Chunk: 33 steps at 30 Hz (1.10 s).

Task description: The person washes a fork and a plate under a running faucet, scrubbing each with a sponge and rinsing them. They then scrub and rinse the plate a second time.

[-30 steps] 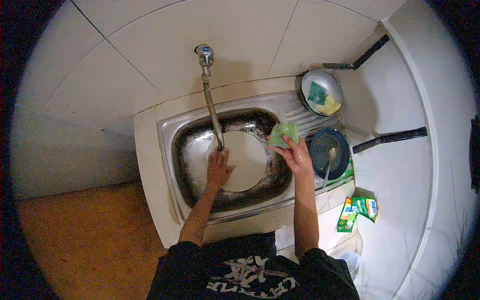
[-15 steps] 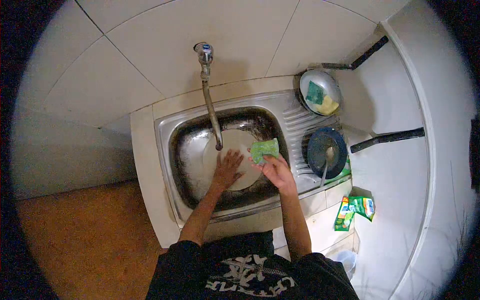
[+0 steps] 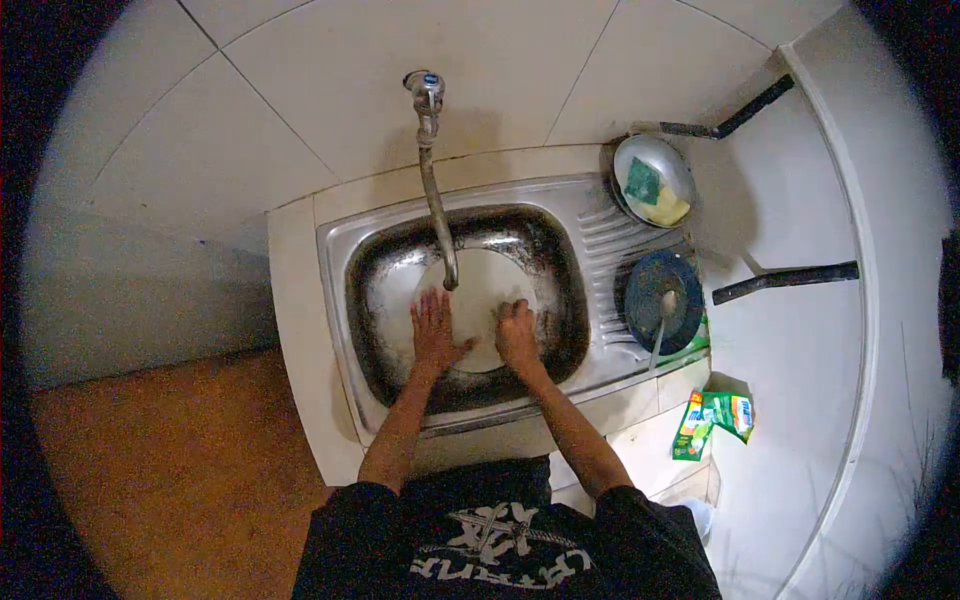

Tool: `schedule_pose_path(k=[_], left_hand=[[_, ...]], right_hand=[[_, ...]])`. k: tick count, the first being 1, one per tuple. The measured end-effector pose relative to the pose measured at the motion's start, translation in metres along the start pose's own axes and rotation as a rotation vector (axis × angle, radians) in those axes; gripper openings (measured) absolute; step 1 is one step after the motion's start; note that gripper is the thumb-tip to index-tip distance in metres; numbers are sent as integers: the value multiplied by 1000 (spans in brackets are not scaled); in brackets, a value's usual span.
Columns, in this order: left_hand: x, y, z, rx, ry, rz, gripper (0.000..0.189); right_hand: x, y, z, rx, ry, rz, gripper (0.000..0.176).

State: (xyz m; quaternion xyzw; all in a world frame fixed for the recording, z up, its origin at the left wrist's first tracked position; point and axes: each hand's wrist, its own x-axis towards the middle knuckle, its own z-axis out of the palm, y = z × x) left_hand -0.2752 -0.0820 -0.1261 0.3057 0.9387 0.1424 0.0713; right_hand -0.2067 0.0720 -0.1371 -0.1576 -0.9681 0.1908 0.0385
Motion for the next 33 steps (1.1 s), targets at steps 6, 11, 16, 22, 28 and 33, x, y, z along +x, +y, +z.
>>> schedule_pose_path(k=[6, 11, 16, 22, 28, 33], left_hand=[[2, -1, 3, -64, -144, -66, 118], [3, -4, 26, 39, -83, -64, 125], [4, -16, 47, 37, -228, -68, 128], [13, -1, 22, 43, -256, -126, 132], [12, -3, 10, -20, -285, -119, 130], [11, -21, 61, 17, -139, -75, 127]], right_hand=[[-14, -2, 28, 64, -266, -21, 19], [-1, 9, 47, -2, -277, -212, 22], [41, -1, 43, 83, -73, -100, 25], [13, 21, 58, -15, -91, -408, 19], [59, 38, 72, 38, -171, -106, 15], [21, -1, 92, 183, -237, -230, 15]])
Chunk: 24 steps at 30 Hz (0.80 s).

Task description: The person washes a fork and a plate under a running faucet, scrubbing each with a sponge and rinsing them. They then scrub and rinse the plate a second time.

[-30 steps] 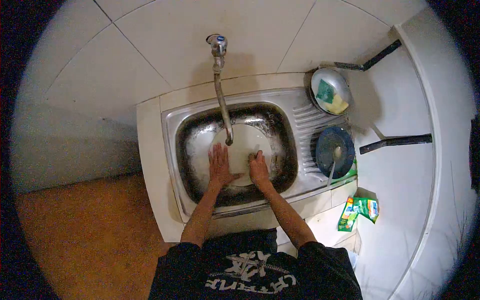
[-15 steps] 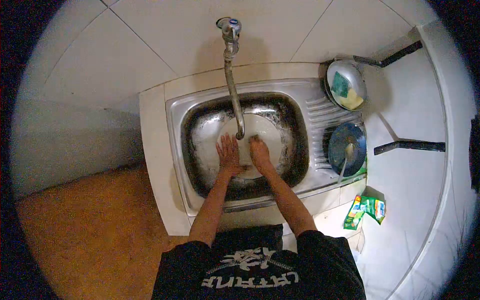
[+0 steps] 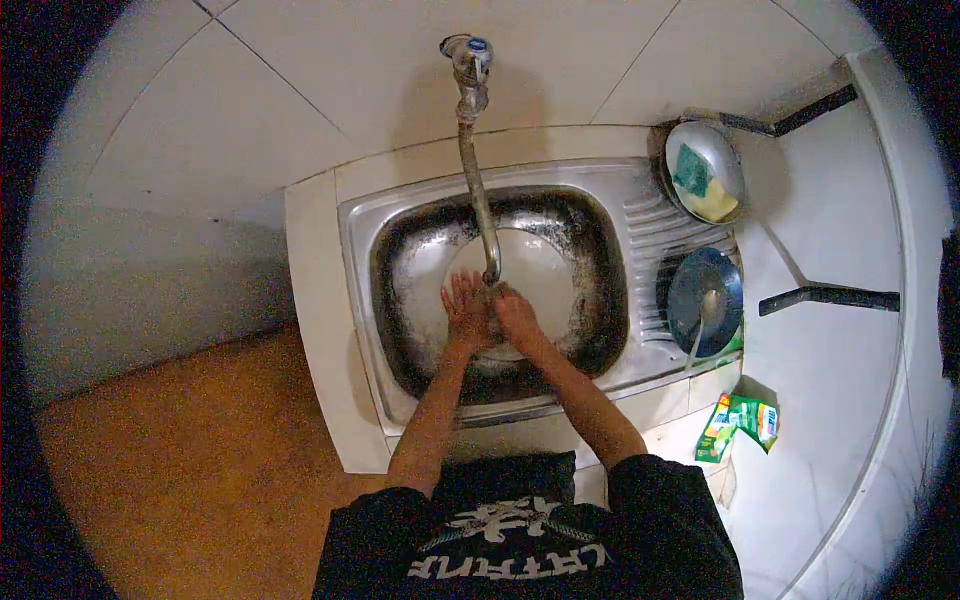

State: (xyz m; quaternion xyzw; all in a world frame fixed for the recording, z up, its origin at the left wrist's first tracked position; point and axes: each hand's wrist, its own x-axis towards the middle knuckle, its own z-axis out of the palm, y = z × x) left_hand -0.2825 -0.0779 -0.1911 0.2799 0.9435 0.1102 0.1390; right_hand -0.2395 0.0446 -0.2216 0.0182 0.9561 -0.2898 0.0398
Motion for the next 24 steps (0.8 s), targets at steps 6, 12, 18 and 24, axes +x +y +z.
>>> schedule_pose_path(k=[6, 12, 18, 24], left_hand=[[-7, 15, -36, 36, -158, -57, 126], [-7, 1, -2, 38, -19, 9, 130], [-5, 10, -27, 29, -187, -49, 132], [-5, 9, -25, -2, -142, -29, 130]], right_hand=[[-10, 16, -66, -94, 54, -64, 15], [6, 0, -49, -192, -1, 123, 15], [-12, 30, -46, -100, -137, -29, 9], [27, 22, -20, -164, 54, 34, 10]])
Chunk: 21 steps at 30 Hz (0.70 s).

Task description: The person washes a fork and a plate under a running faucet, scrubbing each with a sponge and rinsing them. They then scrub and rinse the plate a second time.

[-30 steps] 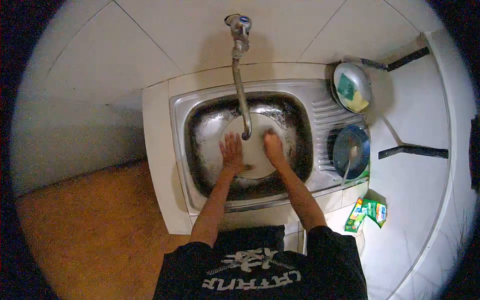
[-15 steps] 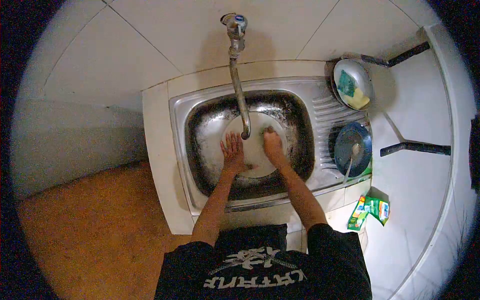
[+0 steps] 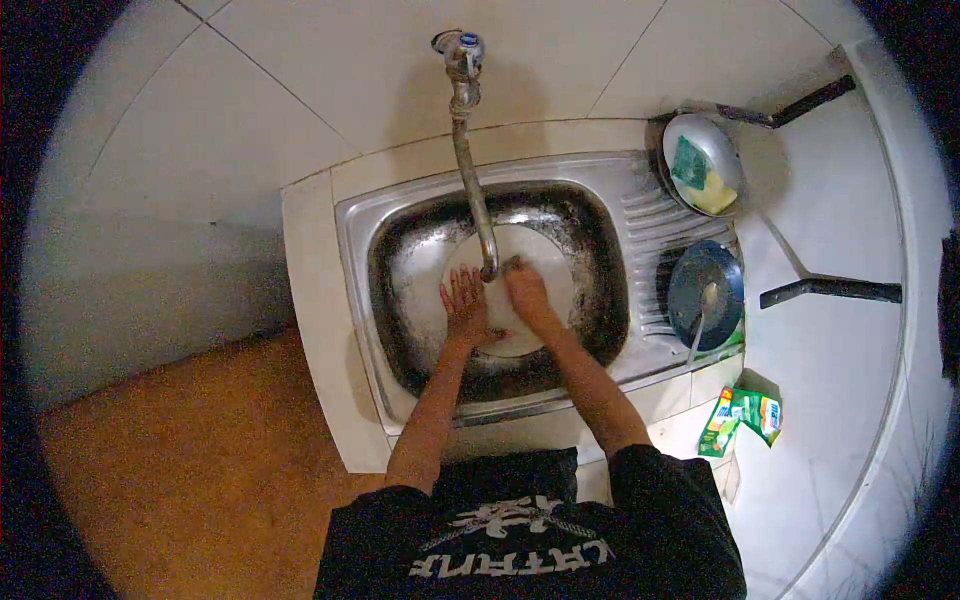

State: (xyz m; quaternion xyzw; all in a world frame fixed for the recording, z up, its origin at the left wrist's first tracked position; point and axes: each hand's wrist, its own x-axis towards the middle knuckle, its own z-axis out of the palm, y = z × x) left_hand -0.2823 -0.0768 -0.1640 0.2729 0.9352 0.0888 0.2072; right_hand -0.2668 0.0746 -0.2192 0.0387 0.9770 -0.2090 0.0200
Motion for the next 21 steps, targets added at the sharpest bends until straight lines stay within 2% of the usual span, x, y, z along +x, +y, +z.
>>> schedule_pose_path(k=[1, 2, 3, 4, 5, 6, 8, 9, 11, 12, 14, 15, 17, 18, 20, 21], left_hand=[[-1, -3, 5, 1, 134, 49, 128], [-2, -4, 10, -3, 266, 92, 127], [1, -6, 15, -7, 269, 87, 127], [6, -8, 20, 390, 444, 43, 126], [9, -10, 23, 791, 608, -6, 126], [6, -8, 17, 790, 609, -14, 126], [-5, -4, 2, -87, 148, 99, 125], [-9, 1, -11, -89, 148, 92, 125], [-12, 10, -34, -65, 49, 39, 126], [-12, 9, -35, -62, 49, 36, 126], [-10, 6, -34, -33, 22, 19, 128], [-8, 0, -24, -35, 26, 14, 128], [-4, -15, 5, 61, 190, 110, 130], [-6, -15, 2, 55, 190, 103, 130], [-8, -13, -4, -146, 322, 157, 130], [-11, -10, -10, -153, 325, 147, 130]], right_hand=[[-7, -3, -1, -2, 5, 1, 10], [-25, -11, -3, 10, 107, -132, 12], [-43, -19, -7, 22, 206, -267, 16], [-49, -25, -13, 36, 307, -404, 20], [-41, -29, -38, -19, -290, -279, 21], [-35, -15, -36, -22, -292, -287, 21], [-21, 13, -33, -124, -204, -18, 22], [-10, 16, -35, -124, -209, -24, 22], [12, 20, -39, 4, 85, 14, 22], [14, 18, -19, 8, 85, 12, 22], [23, 2, 21, -175, -415, 115, 21], [13, -16, 7, -178, -414, 110, 21], [-22, -58, -44, 9, 30, -206, 20], [-29, -51, -41, 7, 23, -212, 20], [-41, -24, -42, -64, -191, -233, 22], [-34, -11, -40, -68, -199, -242, 22]])
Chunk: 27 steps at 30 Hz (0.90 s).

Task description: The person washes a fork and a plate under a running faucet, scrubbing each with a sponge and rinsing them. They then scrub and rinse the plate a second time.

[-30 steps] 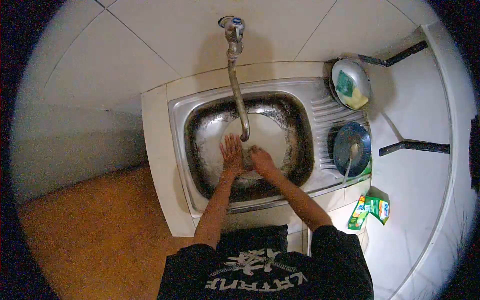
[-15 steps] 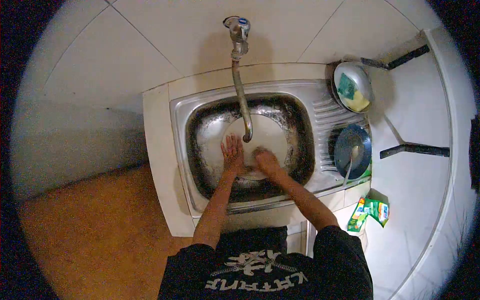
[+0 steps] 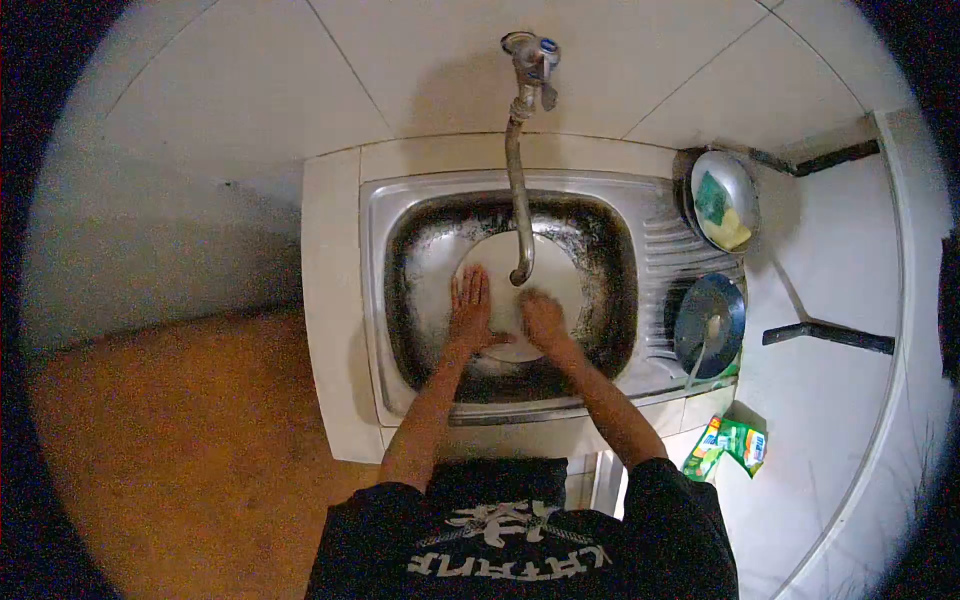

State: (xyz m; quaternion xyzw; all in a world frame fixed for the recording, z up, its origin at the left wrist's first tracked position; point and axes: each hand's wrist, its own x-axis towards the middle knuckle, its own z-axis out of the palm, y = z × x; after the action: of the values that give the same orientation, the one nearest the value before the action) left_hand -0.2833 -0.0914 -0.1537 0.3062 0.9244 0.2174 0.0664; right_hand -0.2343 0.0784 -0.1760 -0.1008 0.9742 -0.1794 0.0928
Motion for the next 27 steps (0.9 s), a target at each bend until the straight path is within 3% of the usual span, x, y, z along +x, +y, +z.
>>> schedule_pose_path(k=[2, 5, 6, 10, 12, 15, 19, 21, 22, 23, 25, 26, 27], left_hand=[[2, 9, -16, 10, -135, -65, 129], [13, 16, -37, 35, -330, -141, 127], [14, 15, -37, 35, -325, -139, 127], [11, 11, -35, 106, -324, -93, 126], [8, 8, -35, 42, -280, -81, 127], [9, 5, -33, -56, -204, -56, 128], [7, 8, -32, -16, -213, -73, 129], [8, 8, -30, 82, -267, -82, 129], [7, 7, -28, 87, -241, -72, 129], [7, 6, -24, 91, -210, -63, 129], [4, -1, -7, 74, -204, -52, 129], [2, -4, -2, 56, -197, -48, 128], [2, -3, -3, 57, -196, -48, 128]], right_hand=[[28, 25, 0, 11, 112, 289, 24], [68, 27, -13, 60, 22, 319, 24], [62, 3, -27, 511, 400, 394, 22], [46, -29, 4, 736, 275, 491, 20], [29, -33, 5, -104, 116, 44, 16], [17, -21, -25, -166, -42, 71, 16], [50, 53, -15, -131, -17, 105, 21], [63, 64, -34, 1118, -64, -46, 28], [80, 22, -14, 353, 288, 147, 24], [79, 12, 11, 352, 291, 151, 24], [65, 15, 79, -182, 596, -121, 33], [56, 6, 67, -181, 597, -121, 33], [46, -7, 41, -165, 331, -70, 33]])
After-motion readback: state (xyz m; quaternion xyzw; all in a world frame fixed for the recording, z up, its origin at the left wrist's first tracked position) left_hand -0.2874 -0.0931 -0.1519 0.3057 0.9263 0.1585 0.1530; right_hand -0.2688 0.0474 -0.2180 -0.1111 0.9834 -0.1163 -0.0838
